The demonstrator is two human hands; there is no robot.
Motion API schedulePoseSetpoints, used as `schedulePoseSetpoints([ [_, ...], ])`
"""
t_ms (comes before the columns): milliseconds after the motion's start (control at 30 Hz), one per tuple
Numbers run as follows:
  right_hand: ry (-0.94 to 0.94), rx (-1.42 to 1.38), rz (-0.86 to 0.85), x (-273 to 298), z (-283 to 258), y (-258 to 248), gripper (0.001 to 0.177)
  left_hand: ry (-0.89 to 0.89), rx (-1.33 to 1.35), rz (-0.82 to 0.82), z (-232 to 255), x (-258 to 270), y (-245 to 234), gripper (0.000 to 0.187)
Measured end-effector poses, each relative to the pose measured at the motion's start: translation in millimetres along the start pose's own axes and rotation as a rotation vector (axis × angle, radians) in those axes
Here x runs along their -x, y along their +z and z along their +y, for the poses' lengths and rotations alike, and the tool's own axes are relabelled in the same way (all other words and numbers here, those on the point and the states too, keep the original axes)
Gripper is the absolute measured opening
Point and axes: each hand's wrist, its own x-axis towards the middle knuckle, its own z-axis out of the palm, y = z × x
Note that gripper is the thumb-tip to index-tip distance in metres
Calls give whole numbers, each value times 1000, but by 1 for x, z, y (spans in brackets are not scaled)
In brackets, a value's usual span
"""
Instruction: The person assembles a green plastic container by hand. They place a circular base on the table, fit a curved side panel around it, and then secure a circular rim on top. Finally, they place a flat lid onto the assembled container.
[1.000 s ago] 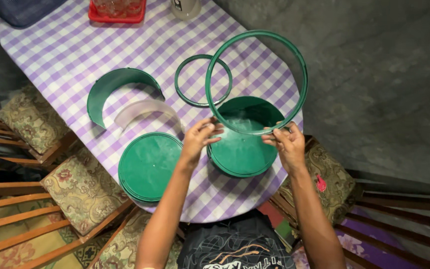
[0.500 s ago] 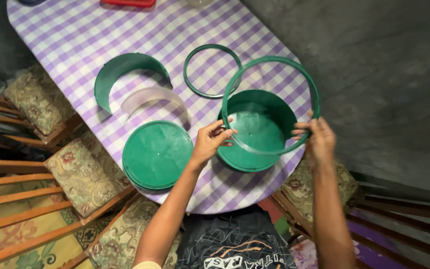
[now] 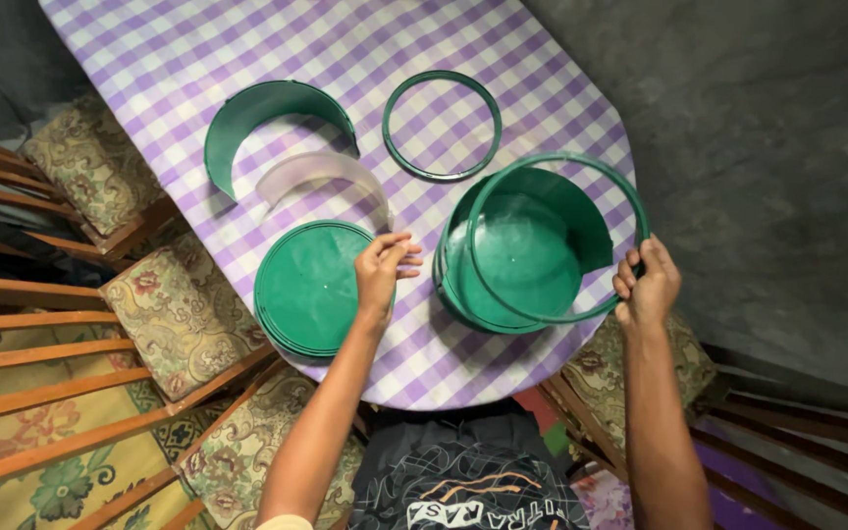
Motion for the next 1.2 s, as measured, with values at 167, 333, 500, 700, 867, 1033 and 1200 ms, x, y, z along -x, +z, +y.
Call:
schedulePoseSetpoints([
  [167,28,-53,-9,3,9,-4,27,101,-32,-6,-27,5,-5,29],
  [333,61,-75,-28,10,24,2,22,114,-77,-163,-31,13,14,37],
  [500,42,-87,-15,17,29,10,19,83,64,-171,-31,28,22,43],
  [700,26,34,66,27,23,9,28,55,73,-152,-37,37,23,37],
  [867,-235,355,46,23,24,8,23,45,51,8,-43,47,36,38],
  [1033,-324,562,131,23,18,9,24,45,42,28,-37,49,43,40],
  [1200,-599,805,95,25,8,21,26,43,33,37,-26,45,49,41],
])
